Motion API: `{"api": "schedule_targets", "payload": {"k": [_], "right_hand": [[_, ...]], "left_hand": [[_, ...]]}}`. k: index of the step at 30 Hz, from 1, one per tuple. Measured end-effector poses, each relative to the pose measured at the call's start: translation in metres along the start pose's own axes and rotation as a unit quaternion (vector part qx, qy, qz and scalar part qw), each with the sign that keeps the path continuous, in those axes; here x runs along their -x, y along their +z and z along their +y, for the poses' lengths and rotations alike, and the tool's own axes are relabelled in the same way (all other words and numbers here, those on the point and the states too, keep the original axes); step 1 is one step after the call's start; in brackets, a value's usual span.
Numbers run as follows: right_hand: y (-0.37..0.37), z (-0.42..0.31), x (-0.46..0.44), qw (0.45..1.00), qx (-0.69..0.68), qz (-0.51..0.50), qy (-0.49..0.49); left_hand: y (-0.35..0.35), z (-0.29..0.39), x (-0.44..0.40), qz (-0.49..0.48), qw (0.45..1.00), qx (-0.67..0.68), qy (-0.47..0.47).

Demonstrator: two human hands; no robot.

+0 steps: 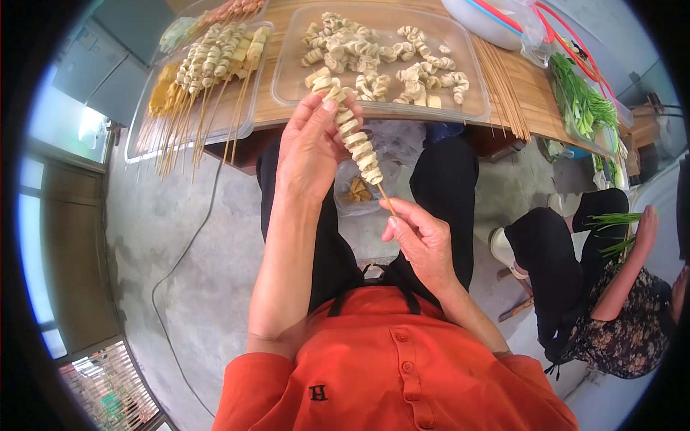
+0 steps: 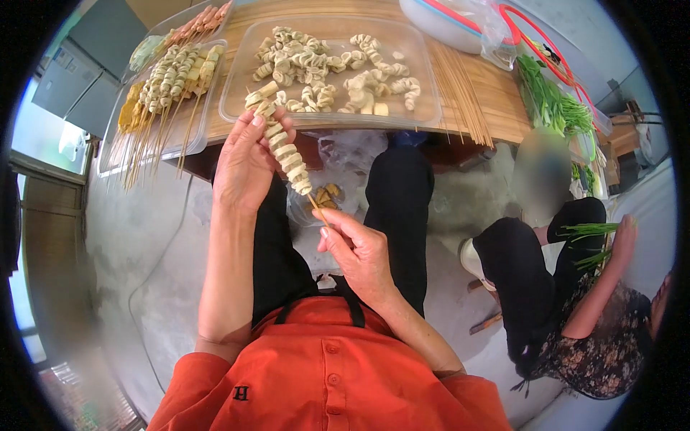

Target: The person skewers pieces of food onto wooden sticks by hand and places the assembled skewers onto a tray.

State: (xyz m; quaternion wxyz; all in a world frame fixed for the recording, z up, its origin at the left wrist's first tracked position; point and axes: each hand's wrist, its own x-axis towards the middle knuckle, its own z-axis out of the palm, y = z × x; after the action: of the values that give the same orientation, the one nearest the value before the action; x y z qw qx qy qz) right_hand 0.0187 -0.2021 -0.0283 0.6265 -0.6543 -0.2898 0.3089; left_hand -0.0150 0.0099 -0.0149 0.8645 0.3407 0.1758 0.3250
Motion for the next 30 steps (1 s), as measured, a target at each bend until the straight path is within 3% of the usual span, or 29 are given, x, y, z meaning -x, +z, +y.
{"api": "schedule_targets", "payload": {"k": [6,11,18,23,30], "right_hand": [[-0.002,0.001,0.0,1.0,0.004,-0.005,-0.005],[-0.001,0.001,0.0,1.0,-0.004,0.0,0.006],[-0.002,0.003,0.0,1.0,-0.018,-0.004,0.008],[-0.007,0.003,-0.001,0.999,-0.038,-0.012,0.037],[-0.008,0.0,-0.003,0.996,-0.08,-0.023,0.045]], "left_hand": [[0.007,0.002,0.006,-0.001,1.0,0.026,-0.01],[0.001,-0.004,0.011,-0.047,0.998,-0.028,-0.038],[-0.001,-0.006,0.006,-0.026,0.999,0.0,-0.023],[-0.003,-0.012,0.012,-0.071,0.993,-0.06,-0.07],[0.004,-0.01,0.014,-0.044,0.995,-0.065,-0.056]]}}
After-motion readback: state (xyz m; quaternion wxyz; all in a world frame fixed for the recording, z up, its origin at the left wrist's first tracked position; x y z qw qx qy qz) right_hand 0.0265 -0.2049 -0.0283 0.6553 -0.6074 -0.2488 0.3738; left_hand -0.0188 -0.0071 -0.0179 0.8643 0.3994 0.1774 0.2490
